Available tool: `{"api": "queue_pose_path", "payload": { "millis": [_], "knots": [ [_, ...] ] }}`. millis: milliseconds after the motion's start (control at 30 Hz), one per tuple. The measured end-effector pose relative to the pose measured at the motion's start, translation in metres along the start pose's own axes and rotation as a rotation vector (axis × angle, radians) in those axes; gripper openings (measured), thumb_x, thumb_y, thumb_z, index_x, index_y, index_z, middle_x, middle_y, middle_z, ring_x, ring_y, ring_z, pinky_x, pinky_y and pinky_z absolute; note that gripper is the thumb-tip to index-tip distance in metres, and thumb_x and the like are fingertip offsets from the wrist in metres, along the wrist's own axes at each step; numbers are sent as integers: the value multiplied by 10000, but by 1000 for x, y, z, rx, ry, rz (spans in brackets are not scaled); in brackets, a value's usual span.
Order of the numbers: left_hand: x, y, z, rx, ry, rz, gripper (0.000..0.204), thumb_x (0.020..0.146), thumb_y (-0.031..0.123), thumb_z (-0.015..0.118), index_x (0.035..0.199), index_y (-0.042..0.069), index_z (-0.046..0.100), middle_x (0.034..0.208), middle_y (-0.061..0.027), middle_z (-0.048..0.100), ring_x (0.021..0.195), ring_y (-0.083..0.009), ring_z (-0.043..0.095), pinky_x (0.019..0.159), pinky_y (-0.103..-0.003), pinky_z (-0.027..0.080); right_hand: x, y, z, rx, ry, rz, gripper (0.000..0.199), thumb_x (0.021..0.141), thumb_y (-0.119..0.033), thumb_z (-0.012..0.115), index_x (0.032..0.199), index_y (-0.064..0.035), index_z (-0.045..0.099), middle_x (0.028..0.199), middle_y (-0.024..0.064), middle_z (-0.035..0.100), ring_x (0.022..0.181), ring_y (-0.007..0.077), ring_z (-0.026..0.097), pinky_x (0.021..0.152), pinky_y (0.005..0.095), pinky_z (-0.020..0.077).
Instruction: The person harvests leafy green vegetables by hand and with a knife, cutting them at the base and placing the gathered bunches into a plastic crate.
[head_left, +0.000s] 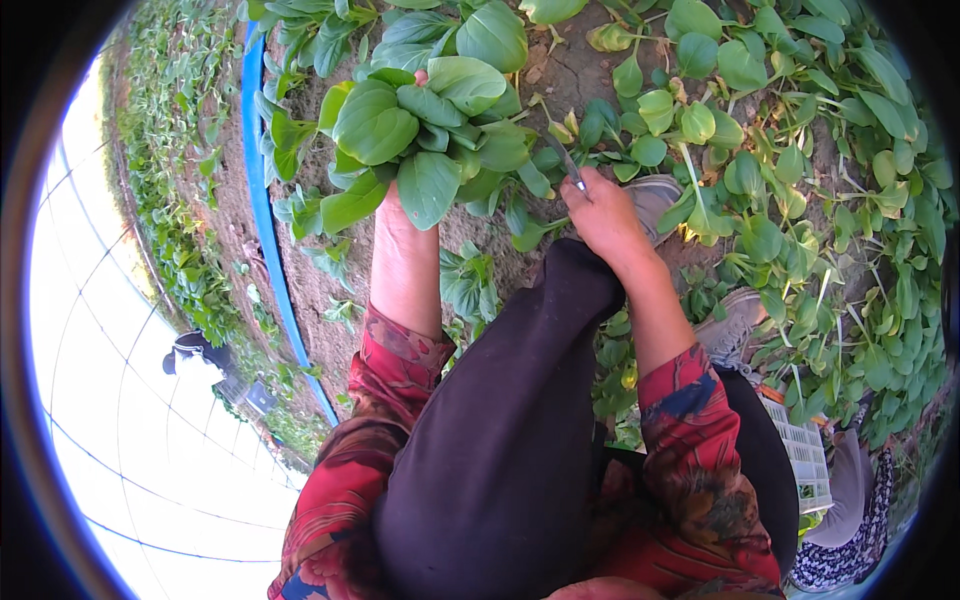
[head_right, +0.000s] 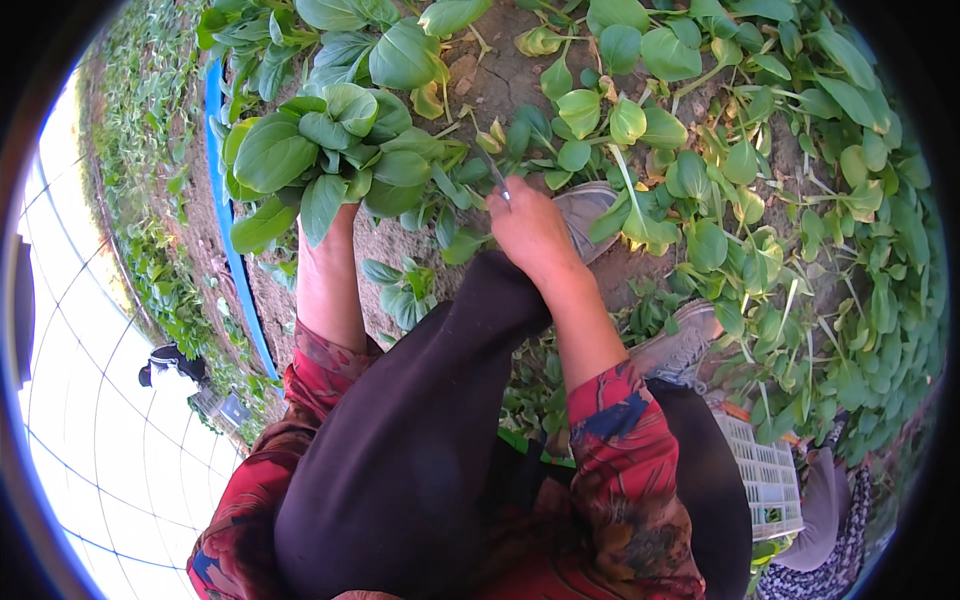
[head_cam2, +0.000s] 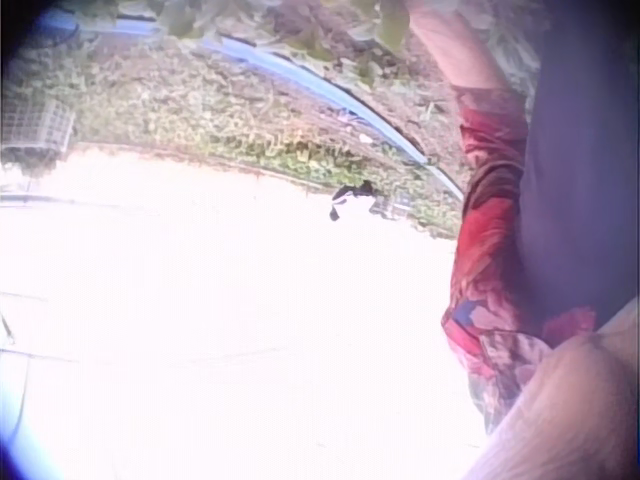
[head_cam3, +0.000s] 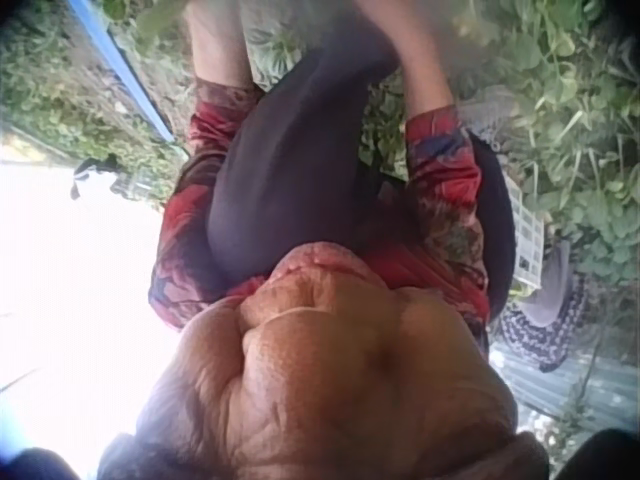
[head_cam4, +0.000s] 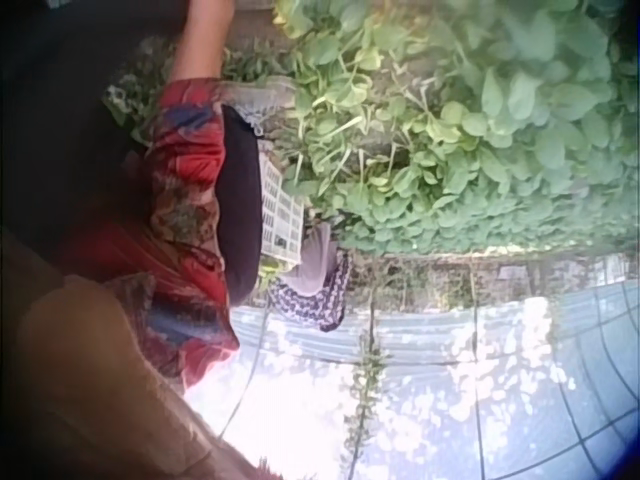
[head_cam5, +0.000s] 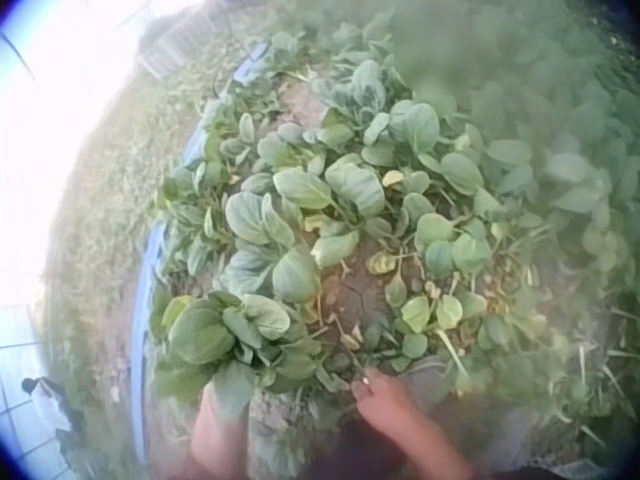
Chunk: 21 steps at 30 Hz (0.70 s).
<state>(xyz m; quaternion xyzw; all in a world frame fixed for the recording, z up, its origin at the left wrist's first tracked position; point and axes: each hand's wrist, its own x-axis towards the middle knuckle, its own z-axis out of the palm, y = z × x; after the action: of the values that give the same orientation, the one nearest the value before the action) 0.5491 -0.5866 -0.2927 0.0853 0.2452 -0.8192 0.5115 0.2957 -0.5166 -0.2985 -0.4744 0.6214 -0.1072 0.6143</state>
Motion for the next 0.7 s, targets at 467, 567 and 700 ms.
{"api": "queue_pose_path", "payload": {
  "millis": [467,567,700],
  "knots": [
    [24,-102,50,672,483,311,248,827,61,601,1043,-50,556,913,-213,639,828,-331,648,780,-469,551,-22,-68,-65,971,374,-222,277,823,-138,709,1033,-11,581,739,17,596,418,19,412,367,179,314],
    [44,-128,48,1105,544,457,249,835,67,617,1042,-63,570,887,-176,654,729,-233,665,653,-338,576,-20,-75,-91,722,49,-130,382,757,-169,772,1050,-19,577,836,26,620,526,40,492,457,206,388],
    [75,-147,38,1197,451,441,403,783,64,689,1119,-20,483,969,-107,605,842,-193,618,713,-324,529,-9,-76,-86,472,100,-203,532,690,-179,806,1124,-3,554,882,33,637,820,120,582,730,279,473]
  ]
}}
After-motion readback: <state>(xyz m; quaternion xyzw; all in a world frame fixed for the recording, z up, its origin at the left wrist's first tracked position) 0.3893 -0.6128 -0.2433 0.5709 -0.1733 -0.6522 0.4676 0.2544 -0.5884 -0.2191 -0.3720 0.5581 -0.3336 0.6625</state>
